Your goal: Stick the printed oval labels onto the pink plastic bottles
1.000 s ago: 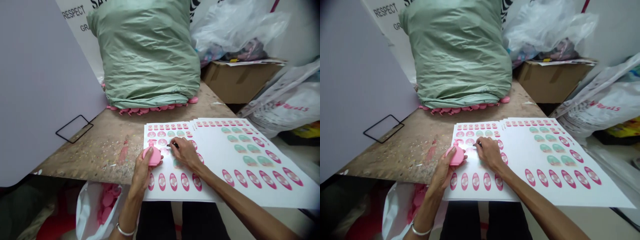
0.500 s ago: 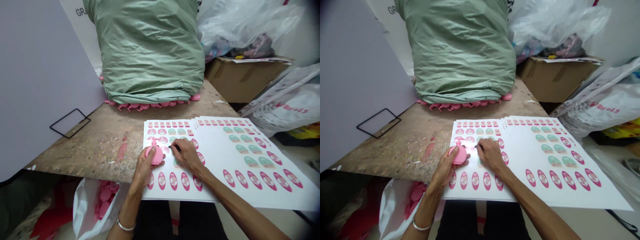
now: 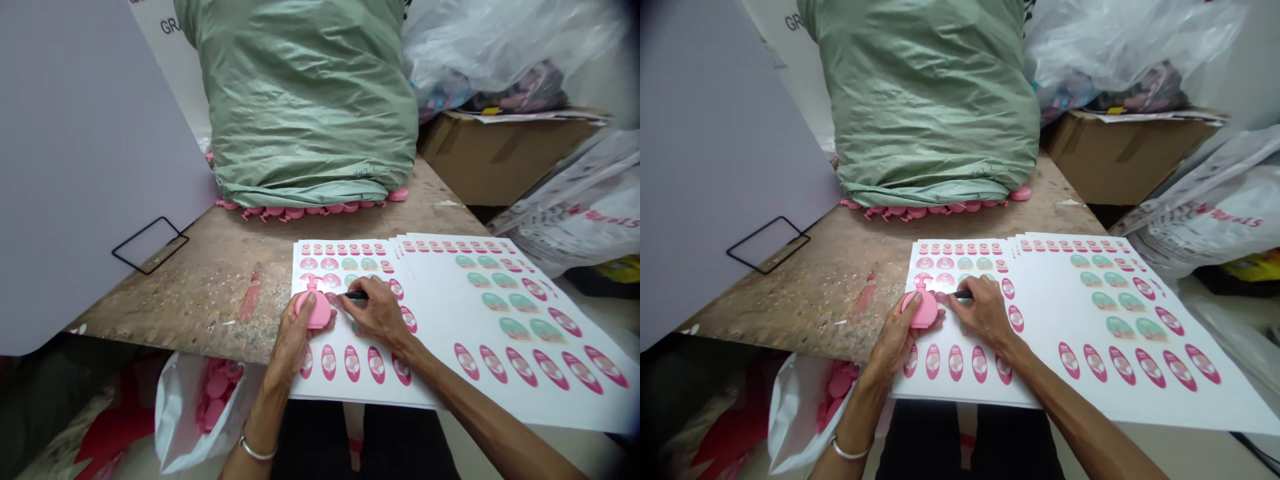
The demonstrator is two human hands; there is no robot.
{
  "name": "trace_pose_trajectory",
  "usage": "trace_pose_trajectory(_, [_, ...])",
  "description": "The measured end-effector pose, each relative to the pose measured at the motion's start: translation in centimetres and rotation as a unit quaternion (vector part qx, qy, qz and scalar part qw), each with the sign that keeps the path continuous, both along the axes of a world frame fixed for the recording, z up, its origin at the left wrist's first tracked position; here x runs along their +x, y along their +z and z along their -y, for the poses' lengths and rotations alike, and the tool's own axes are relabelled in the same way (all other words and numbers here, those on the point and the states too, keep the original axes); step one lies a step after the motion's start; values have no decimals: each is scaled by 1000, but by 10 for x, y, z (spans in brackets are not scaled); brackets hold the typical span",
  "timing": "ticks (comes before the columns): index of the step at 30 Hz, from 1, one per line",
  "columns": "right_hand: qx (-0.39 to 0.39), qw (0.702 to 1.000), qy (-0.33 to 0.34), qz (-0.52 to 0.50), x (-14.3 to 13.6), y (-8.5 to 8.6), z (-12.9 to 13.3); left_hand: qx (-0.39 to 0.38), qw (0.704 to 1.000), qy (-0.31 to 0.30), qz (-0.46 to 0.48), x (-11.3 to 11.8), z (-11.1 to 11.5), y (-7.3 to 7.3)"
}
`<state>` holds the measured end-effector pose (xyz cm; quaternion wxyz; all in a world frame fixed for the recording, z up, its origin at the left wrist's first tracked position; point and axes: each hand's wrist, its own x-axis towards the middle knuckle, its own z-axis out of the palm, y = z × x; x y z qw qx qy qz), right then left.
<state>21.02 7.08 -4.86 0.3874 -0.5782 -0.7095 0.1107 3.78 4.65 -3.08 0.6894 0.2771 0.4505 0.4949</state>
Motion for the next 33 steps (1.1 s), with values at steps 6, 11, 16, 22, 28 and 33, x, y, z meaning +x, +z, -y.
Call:
trace_pose_trajectory(6, [-116, 968, 29, -220, 3, 33, 9, -8, 998, 2, 55, -4, 4, 10])
trace_pose_trajectory(11, [-149, 955, 95, -238, -14, 51, 24, -33, 996, 3, 80, 2, 8, 25])
trace_pose_trajectory(16, [-143, 953, 95, -251, -20, 51, 28, -14, 997, 10, 75, 5, 12, 28])
trace_pose_trajectory(22, [-112, 962, 95, -230, -20, 55, 30, -6, 998, 9, 69, 4, 16, 29])
trace_pose_trajectory(28, [-93, 967, 95, -216, -21, 57, 30, -3, 998, 14, 68, 4, 17, 32])
trace_pose_trajectory(33, [-89, 969, 96, -211, -23, 59, 30, -1, 997, 18, 68, 3, 16, 34])
